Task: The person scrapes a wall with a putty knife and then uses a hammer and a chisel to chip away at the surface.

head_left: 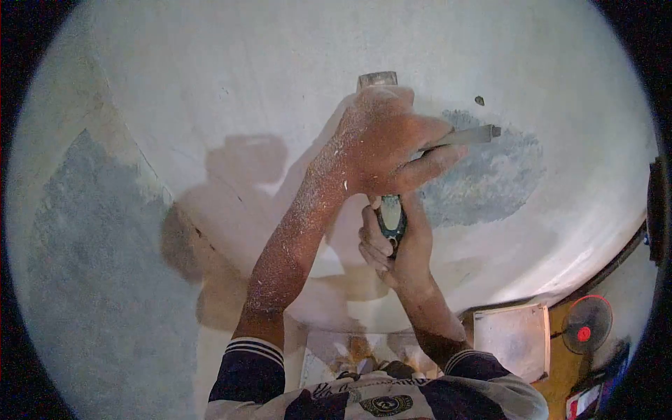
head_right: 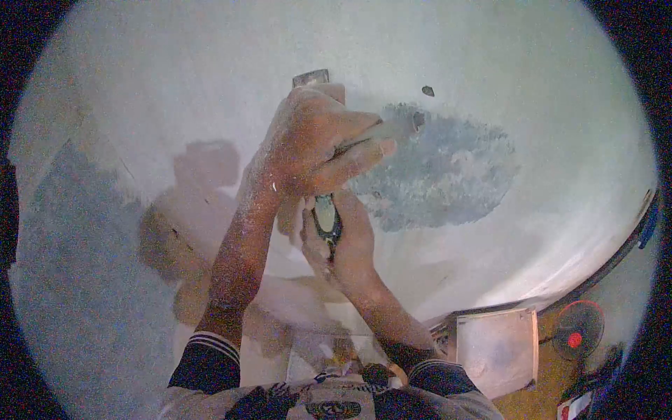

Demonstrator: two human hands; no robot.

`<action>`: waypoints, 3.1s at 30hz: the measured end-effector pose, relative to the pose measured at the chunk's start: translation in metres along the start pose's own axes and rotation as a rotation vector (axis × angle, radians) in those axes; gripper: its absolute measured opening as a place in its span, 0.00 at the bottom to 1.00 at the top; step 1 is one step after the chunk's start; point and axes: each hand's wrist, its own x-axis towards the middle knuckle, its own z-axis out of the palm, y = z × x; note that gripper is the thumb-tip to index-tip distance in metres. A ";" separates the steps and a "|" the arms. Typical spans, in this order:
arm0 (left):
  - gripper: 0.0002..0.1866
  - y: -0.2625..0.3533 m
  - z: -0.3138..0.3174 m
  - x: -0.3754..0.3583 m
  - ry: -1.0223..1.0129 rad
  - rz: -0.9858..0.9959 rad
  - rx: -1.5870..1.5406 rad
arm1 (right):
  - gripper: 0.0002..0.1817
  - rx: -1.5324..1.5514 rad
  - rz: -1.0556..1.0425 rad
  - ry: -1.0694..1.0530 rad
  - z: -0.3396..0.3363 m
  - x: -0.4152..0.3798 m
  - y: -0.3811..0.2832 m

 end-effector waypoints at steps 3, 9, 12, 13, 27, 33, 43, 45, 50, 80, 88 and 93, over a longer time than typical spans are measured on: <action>0.18 0.020 0.016 -0.022 -0.026 -0.025 -0.124 | 0.22 -0.034 0.023 0.013 -0.023 -0.029 0.013; 0.14 0.080 0.095 -0.106 0.068 -0.180 -0.258 | 0.14 -0.248 0.224 0.065 -0.092 -0.097 0.044; 0.13 0.130 0.120 -0.140 0.166 -0.374 -0.438 | 0.14 -0.411 0.313 0.085 -0.127 -0.131 0.048; 0.13 0.143 0.125 -0.148 0.208 -0.452 -0.519 | 0.15 -0.407 0.332 0.105 -0.134 -0.141 0.048; 0.12 0.215 0.100 -0.181 0.023 -0.546 -0.603 | 0.25 -0.751 0.049 0.110 -0.136 -0.196 0.048; 0.13 0.199 0.088 -0.174 0.084 -0.452 -0.562 | 0.29 -0.590 0.249 0.164 -0.105 -0.199 0.029; 0.13 0.085 0.049 -0.101 0.052 0.070 -0.446 | 0.32 -0.667 -0.063 0.160 -0.063 -0.145 0.034; 0.12 0.066 0.042 -0.081 0.040 0.146 -0.403 | 0.33 -0.670 -0.159 0.229 -0.045 -0.126 0.027; 0.13 0.037 0.028 -0.037 0.118 0.263 -0.348 | 0.29 -0.574 -0.429 0.306 -0.023 -0.081 0.024; 0.13 0.019 0.049 -0.033 -0.082 0.259 -0.208 | 0.12 -0.758 -0.645 0.238 -0.034 -0.049 0.023; 0.14 0.004 0.034 -0.016 -0.087 0.255 -0.187 | 0.13 -0.717 -0.652 0.219 -0.033 -0.031 0.018; 0.14 0.010 0.047 -0.035 -0.096 0.242 -0.204 | 0.14 -0.733 -0.614 0.267 -0.040 -0.046 0.045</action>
